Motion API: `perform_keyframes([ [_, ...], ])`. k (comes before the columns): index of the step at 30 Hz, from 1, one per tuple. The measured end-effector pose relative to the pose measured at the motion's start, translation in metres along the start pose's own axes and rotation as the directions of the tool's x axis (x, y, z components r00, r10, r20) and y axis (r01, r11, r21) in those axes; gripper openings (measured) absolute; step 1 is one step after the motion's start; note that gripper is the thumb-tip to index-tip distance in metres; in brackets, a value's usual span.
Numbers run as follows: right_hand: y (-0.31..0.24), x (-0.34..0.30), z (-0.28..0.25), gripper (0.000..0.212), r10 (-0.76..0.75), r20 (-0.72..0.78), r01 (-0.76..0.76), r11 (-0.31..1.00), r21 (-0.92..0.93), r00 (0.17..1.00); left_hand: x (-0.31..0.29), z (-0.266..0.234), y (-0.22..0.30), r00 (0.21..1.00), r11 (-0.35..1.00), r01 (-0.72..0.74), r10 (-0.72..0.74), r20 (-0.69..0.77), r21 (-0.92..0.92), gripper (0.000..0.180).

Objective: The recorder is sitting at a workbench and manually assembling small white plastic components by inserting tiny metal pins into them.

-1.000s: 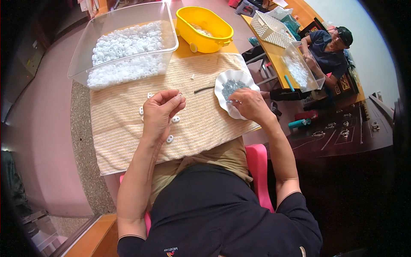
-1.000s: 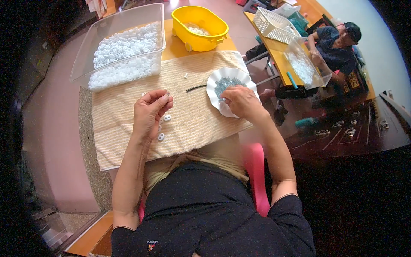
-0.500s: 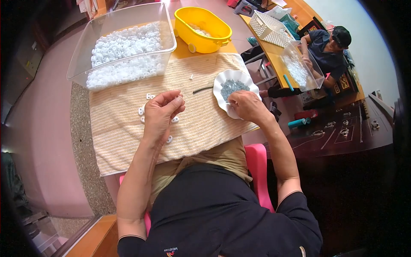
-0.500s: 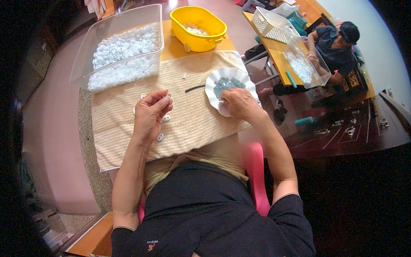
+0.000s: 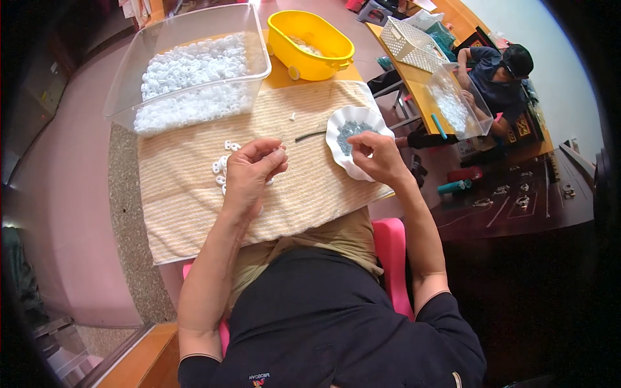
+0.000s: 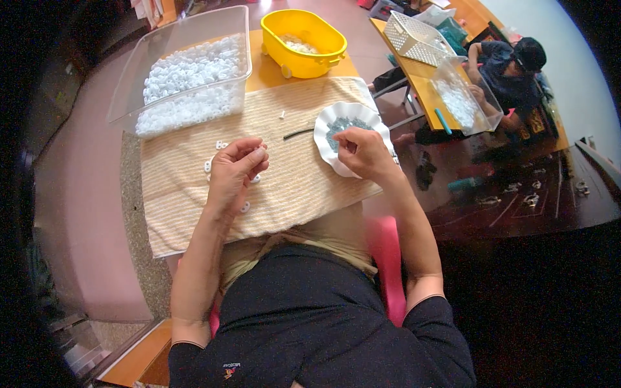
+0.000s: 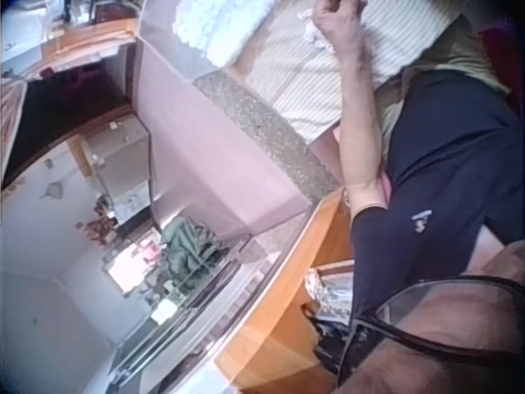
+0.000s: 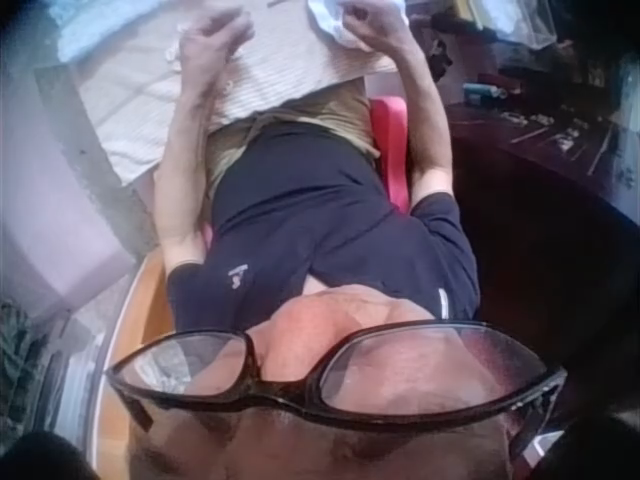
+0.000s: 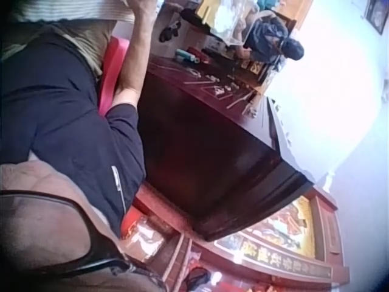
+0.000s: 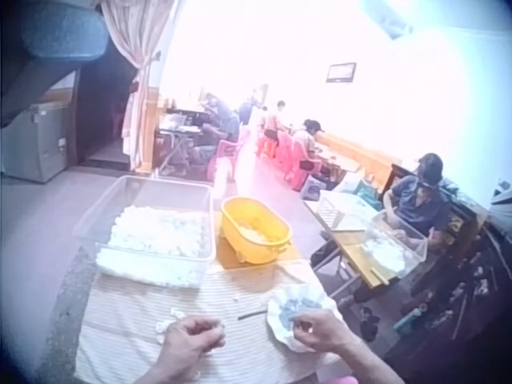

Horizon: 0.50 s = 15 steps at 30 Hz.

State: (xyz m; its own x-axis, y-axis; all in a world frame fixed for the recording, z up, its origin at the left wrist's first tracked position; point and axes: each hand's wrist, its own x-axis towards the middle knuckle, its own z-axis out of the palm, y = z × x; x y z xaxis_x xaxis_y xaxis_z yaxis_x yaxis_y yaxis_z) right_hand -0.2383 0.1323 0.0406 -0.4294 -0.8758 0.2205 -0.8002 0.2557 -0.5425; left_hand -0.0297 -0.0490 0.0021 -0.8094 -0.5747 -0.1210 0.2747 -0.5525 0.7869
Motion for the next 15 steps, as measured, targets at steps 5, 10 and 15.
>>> perform_keyframes([
  [5, -0.013, -0.001, 0.008, 0.016, -0.009, 0.008, 0.005, 0.935, 0.356, 1.0, -0.003, 0.005, -0.001, 0.999, 0.999, 0.033, -0.033, -0.006, 0.018, 0.018],
  [10, -0.024, 0.001, 0.034, 0.016, -0.047, 0.058, 0.006, 0.825, 0.565, 0.997, -0.005, 0.008, -0.002, 0.998, 0.998, 0.048, -0.049, 0.031, 0.03, 0.019],
  [15, -0.036, 0.008, 0.053, 0.01, -0.003, 0.064, -0.042, 0.728, 0.685, 0.998, -0.005, 0.009, -0.001, 0.996, 0.997, 0.072, -0.074, 0.048, 0.043, 0.022],
])
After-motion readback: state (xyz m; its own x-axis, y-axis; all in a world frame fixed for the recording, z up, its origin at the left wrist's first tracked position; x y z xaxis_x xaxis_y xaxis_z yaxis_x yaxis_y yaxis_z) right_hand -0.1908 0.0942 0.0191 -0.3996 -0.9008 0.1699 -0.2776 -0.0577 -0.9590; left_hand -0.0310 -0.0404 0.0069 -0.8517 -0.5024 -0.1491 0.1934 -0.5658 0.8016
